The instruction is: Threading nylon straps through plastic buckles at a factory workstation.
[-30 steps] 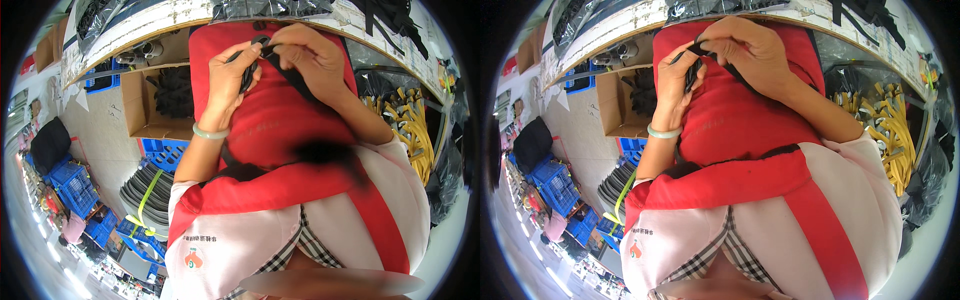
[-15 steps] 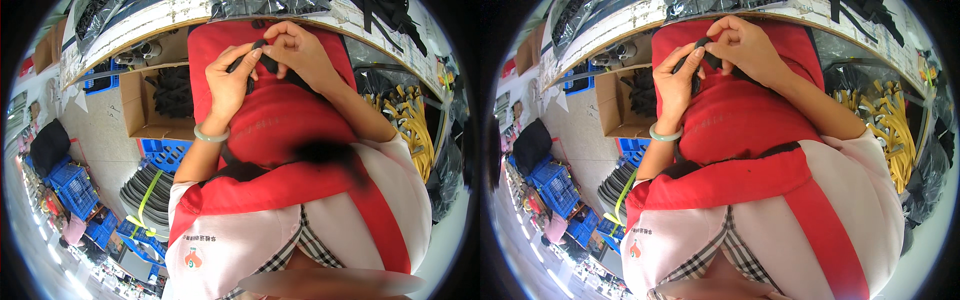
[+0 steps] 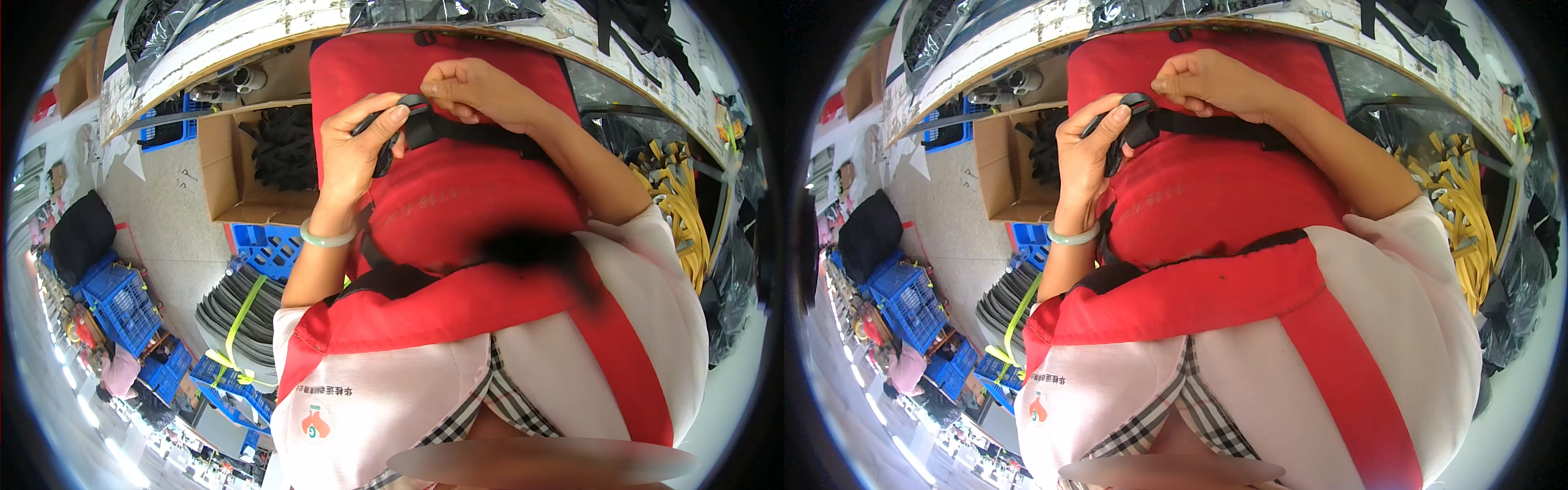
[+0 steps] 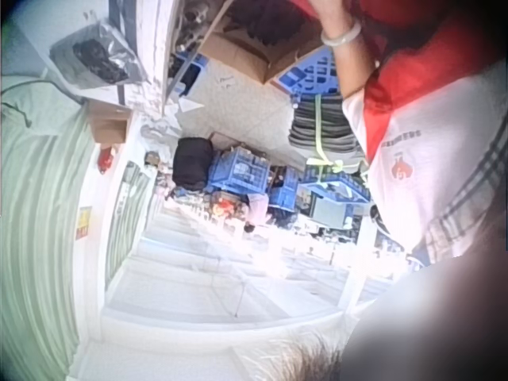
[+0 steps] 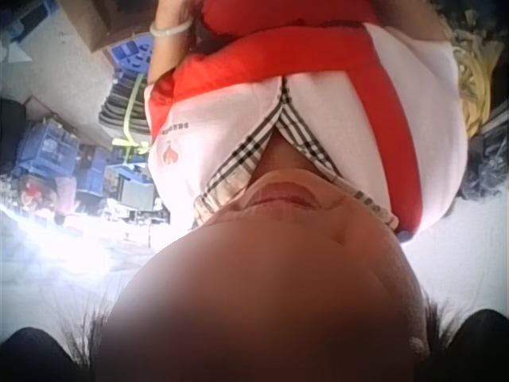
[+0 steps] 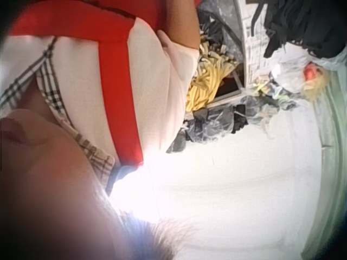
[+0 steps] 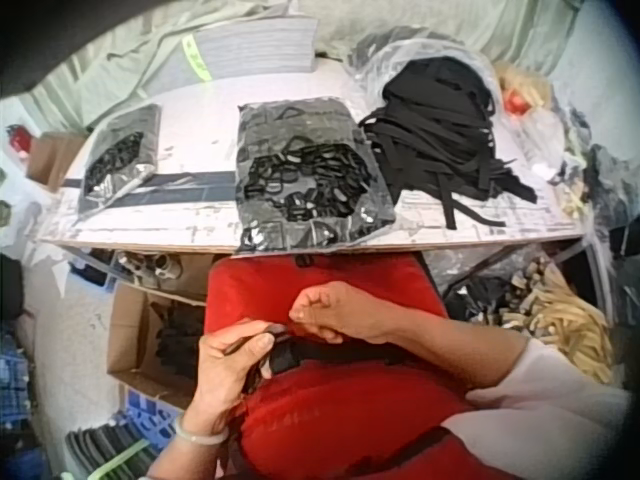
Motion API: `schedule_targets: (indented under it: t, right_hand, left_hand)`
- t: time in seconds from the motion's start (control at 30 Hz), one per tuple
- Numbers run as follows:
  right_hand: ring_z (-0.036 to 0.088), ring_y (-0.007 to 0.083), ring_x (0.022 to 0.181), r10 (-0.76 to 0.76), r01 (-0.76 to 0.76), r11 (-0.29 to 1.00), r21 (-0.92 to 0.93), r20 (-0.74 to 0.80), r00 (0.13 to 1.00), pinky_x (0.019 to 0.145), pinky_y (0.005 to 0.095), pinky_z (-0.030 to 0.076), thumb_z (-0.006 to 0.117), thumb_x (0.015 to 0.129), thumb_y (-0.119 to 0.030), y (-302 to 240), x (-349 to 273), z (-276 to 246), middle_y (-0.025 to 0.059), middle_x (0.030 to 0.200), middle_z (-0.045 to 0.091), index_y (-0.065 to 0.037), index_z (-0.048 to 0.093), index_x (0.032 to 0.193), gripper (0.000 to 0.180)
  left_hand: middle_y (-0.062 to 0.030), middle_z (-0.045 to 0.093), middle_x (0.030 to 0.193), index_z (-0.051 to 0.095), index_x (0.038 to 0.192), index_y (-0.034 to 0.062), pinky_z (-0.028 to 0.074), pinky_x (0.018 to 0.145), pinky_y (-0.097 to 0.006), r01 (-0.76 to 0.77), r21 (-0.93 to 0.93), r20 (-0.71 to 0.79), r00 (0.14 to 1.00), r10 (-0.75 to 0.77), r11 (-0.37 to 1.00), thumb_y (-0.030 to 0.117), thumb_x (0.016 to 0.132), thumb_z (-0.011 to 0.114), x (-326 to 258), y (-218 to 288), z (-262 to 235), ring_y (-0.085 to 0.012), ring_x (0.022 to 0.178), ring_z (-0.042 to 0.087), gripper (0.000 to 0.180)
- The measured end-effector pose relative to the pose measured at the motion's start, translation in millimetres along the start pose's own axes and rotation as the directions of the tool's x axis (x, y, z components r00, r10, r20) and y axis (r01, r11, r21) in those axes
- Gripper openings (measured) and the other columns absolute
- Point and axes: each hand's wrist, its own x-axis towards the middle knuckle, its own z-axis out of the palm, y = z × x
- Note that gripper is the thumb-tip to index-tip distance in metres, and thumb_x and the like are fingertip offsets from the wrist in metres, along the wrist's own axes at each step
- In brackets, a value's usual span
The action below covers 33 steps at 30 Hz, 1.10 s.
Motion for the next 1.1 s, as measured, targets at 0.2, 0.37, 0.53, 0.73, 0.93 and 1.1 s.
schedule_targets:
  t: [0.2, 0.37, 0.53, 0.73, 0.93, 1.1]
  right_hand:
    - [0.049, 0.0034, 0.051, 0.133, -0.138, 0.99, 0.017, 0.179, 0.975, 0.042, 0.0186, 0.036, 0.06, 0.092, -0.031, -19, -1, 11, -0.0027, 0.067, 0.053, -0.005, 0.061, 0.087, 0.027]
    - [0.049, 0.0035, 0.05, 0.24, -0.277, 0.958, 0.069, 0.337, 0.911, 0.042, 0.0189, 0.038, 0.061, 0.091, -0.03, -25, -4, 4, -0.0015, 0.068, 0.054, -0.004, 0.062, 0.087, 0.027]
    - [0.05, 0.0035, 0.052, 0.18, -0.181, 0.983, -0.032, 0.363, 0.914, 0.044, 0.0185, 0.04, 0.064, 0.088, -0.027, -16, -1, 10, -0.0014, 0.068, 0.054, -0.003, 0.061, 0.09, 0.023]
    - [0.061, 0.0192, 0.077, -0.192, -0.046, 0.65, -0.758, -0.222, 0.956, 0.073, 0.0302, 0.049, 0.058, 0.091, -0.024, 61, 40, -53, 0.0071, 0.085, 0.06, -0.006, 0.057, 0.108, 0.025]
    - [0.051, 0.0349, 0.119, -0.366, -0.304, 0.41, -0.86, -0.461, 0.808, 0.099, 0.045, 0.041, 0.052, 0.092, -0.036, 102, 86, -69, 0.0191, 0.131, 0.052, -0.008, 0.051, 0.127, 0.045]
    - [0.06, 0.0351, 0.106, -0.219, -0.314, 0.413, -0.855, -0.427, 0.877, 0.092, 0.0443, 0.046, 0.054, 0.091, -0.036, 118, 125, -99, 0.0209, 0.111, 0.063, -0.003, 0.061, 0.113, 0.04]
  left_hand:
    - [-0.0062, 0.063, 0.082, 0.069, 0.097, -0.0036, 0.044, 0.052, -0.02, -0.247, 0.191, 0.034, 0.969, 0.245, 0.95, -0.001, 0.083, 0.068, -7, -10, -5, -0.0081, 0.059, 0.055, 0.014]
    - [-0.0056, 0.063, 0.082, 0.07, 0.095, -0.0018, 0.043, 0.052, -0.019, -0.329, 0.268, 0.107, 0.944, 0.312, 0.906, -0.002, 0.082, 0.069, -14, -8, 0, -0.0071, 0.059, 0.055, 0.013]
    - [-0.0058, 0.063, 0.082, 0.069, 0.094, -0.0031, 0.039, 0.047, -0.02, -0.044, 0.113, 0.114, 0.993, 0.031, 0.993, -0.003, 0.082, 0.066, -25, 4, -12, -0.0079, 0.057, 0.055, 0.012]
    - [-0.0074, 0.06, 0.075, 0.066, 0.098, -0.0053, 0.038, 0.045, -0.021, -0.227, 0.179, 0.046, 0.974, 0.223, 0.957, 0.001, 0.085, 0.061, -77, 64, -101, -0.0103, 0.052, 0.053, 0.015]
    - [-0.0053, 0.065, 0.073, 0.068, 0.111, 0.0024, 0.026, 0.042, -0.018, 0.095, 0.769, -0.534, 0.639, 0.553, 0.632, 0.013, 0.089, 0.066, -106, 101, -158, -0.0008, 0.05, 0.043, 0.025]
    - [0.001, 0.058, 0.06, 0.07, 0.109, 0.0063, 0.029, 0.043, -0.018, 0.081, 0.614, -0.576, 0.726, 0.376, 0.785, 0.013, 0.088, 0.067, -67, 59, -137, -0.0015, 0.047, 0.043, 0.022]
